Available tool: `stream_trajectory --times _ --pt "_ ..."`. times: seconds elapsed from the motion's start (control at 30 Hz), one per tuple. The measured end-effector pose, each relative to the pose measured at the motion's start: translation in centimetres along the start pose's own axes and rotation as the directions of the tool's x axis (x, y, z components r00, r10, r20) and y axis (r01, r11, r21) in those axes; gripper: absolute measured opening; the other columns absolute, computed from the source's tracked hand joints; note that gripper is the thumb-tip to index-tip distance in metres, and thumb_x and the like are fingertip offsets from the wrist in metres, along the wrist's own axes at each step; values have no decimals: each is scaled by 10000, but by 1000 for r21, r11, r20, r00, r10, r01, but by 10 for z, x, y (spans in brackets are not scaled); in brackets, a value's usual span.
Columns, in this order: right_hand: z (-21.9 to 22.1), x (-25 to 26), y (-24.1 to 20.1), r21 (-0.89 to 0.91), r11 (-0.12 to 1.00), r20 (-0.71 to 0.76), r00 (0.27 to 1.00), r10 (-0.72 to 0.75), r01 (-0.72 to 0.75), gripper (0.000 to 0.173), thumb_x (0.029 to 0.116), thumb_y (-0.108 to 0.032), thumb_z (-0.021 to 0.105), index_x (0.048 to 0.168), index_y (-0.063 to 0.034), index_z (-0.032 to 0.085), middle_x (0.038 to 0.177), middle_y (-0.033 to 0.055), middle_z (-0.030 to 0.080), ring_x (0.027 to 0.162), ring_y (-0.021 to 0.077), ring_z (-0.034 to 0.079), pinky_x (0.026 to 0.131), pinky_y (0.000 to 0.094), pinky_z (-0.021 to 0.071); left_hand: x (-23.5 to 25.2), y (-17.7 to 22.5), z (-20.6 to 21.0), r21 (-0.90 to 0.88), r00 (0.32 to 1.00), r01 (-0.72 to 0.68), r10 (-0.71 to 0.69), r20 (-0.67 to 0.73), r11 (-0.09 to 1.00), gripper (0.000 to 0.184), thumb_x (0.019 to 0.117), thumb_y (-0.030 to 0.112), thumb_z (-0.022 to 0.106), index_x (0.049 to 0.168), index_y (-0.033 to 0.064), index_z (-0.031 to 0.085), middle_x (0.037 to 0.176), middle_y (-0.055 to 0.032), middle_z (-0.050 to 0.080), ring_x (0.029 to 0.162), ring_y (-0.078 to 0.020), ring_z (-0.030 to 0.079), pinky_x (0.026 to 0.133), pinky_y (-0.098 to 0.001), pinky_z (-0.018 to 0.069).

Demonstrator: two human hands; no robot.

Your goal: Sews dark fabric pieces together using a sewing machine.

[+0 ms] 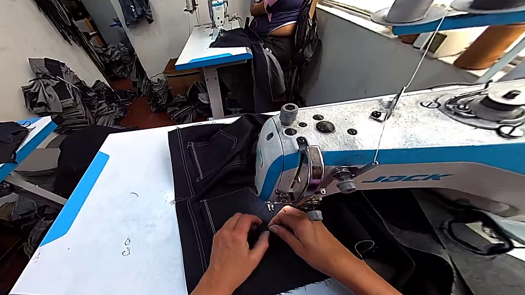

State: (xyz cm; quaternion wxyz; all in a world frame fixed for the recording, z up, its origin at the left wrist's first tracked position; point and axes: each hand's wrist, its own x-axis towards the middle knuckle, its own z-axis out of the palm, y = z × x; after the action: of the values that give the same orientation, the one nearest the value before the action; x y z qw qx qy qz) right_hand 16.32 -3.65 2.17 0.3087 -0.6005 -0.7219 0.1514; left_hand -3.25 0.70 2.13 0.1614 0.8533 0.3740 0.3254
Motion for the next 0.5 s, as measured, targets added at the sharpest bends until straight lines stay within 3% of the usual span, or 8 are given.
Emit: stream_trajectory --times 0.07,0.13,0.3,0.37,0.43,0.5 --pt "7 -4 3 -72 995 -93 993 -79 72 285 1000 -293 537 947 -122 758 866 33 698 794 168 683 721 335 565 2 1 -5 4 992 77 -77 103 997 275 946 343 659 993 107 792 933 -48 745 839 -191 708 747 -364 586" --pt "12 -6 7 -150 976 -162 970 -181 157 298 1000 -314 517 929 -148 755 869 8 714 798 143 698 698 288 570 2 5 -4 43 992 51 -55 112 998 244 955 314 649 948 123 801 916 -42 751 874 -205 716 755 -380 582" --pt "3 -9 6 -278 909 -108 930 -351 311 245 992 -255 539 949 -135 748 889 23 736 813 170 728 699 298 596 0 -2 8 166 976 -215 219 -3 962 165 930 208 655 883 116 783 861 -23 740 837 -186 718 707 -307 592" --pt "0 -7 3 -320 884 -71 922 -380 340 225 978 -221 551 916 -125 746 867 30 731 791 176 729 672 306 599 -1 -4 1 173 970 -241 233 65 955 159 950 211 648 936 131 784 913 -20 745 888 -192 718 755 -318 596" --pt "0 -6 1 -345 866 -60 912 -405 362 218 959 -194 548 894 -116 741 840 37 723 768 180 726 638 310 594 -11 -5 -13 185 969 -217 188 159 959 207 971 251 632 1078 145 773 1034 -29 744 1006 -223 705 854 -357 586" --pt "0 -5 3 -347 857 -73 900 -429 381 221 954 -185 541 883 -120 740 833 31 724 762 173 722 627 306 587 -31 -14 -28 231 972 -203 167 167 952 312 965 336 635 1179 133 737 1126 -43 735 1104 -247 686 926 -373 574"
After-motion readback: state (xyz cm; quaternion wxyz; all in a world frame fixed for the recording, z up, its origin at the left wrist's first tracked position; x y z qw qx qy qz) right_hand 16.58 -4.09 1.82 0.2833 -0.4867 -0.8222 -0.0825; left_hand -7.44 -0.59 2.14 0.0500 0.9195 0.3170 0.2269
